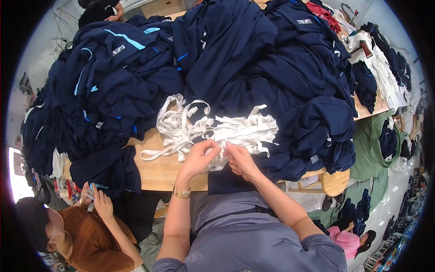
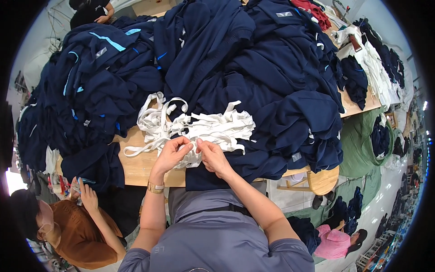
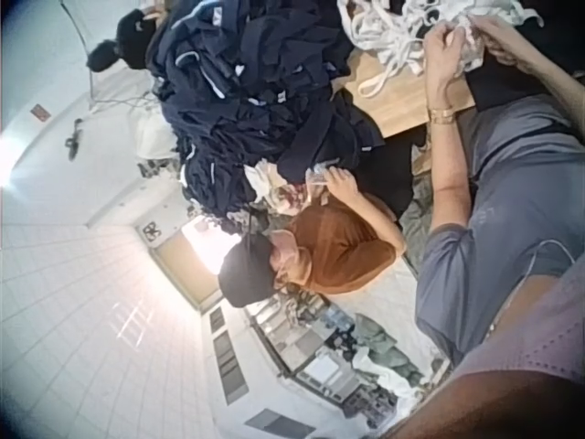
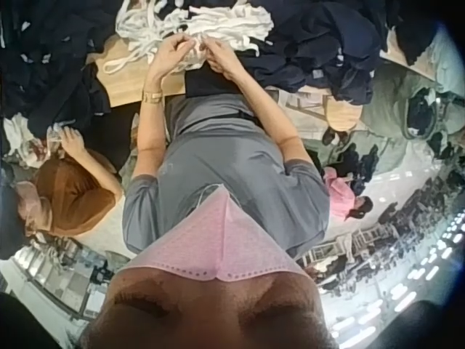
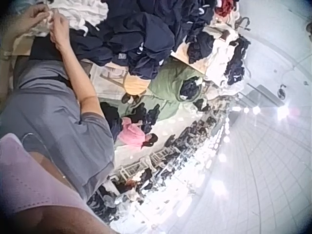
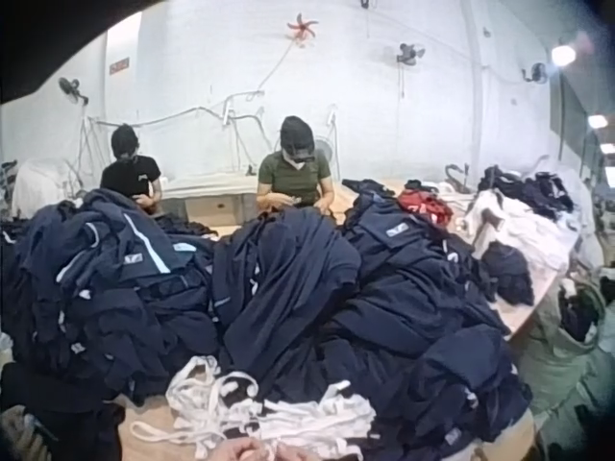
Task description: Trimming and separating white fabric straps for blue garments using scissors in a factory setting.
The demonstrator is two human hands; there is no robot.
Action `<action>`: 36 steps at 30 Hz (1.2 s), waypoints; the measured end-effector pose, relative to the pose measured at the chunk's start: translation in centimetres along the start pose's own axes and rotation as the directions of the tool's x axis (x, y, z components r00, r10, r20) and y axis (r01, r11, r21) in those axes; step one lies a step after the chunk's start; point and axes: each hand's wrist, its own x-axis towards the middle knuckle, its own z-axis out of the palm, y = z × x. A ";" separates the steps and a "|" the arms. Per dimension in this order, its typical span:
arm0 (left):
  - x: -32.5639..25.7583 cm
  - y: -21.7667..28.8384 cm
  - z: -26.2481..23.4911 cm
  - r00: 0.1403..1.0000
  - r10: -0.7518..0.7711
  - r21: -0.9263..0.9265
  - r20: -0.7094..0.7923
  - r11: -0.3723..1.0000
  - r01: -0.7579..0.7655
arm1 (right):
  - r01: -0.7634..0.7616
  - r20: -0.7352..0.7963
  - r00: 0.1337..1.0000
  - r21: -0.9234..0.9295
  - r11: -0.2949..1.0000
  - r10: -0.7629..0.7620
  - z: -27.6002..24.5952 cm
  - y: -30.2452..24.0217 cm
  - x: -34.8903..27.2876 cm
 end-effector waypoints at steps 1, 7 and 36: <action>0.0 0.0 0.1 0.999 0.032 0.022 -0.012 0.999 -0.032 | 0.030 -0.031 0.999 0.003 1.000 -0.030 0.2 -0.1 0.0; -0.1 1.5 0.6 0.998 0.058 0.014 0.027 0.998 -0.058 | 0.208 0.017 0.978 -0.123 0.970 -0.207 -0.3 -1.3 -0.2; 1.1 -1.3 0.4 0.978 0.025 0.044 -0.209 0.999 -0.017 | -0.041 0.102 0.994 0.016 0.999 0.039 -0.5 1.4 0.5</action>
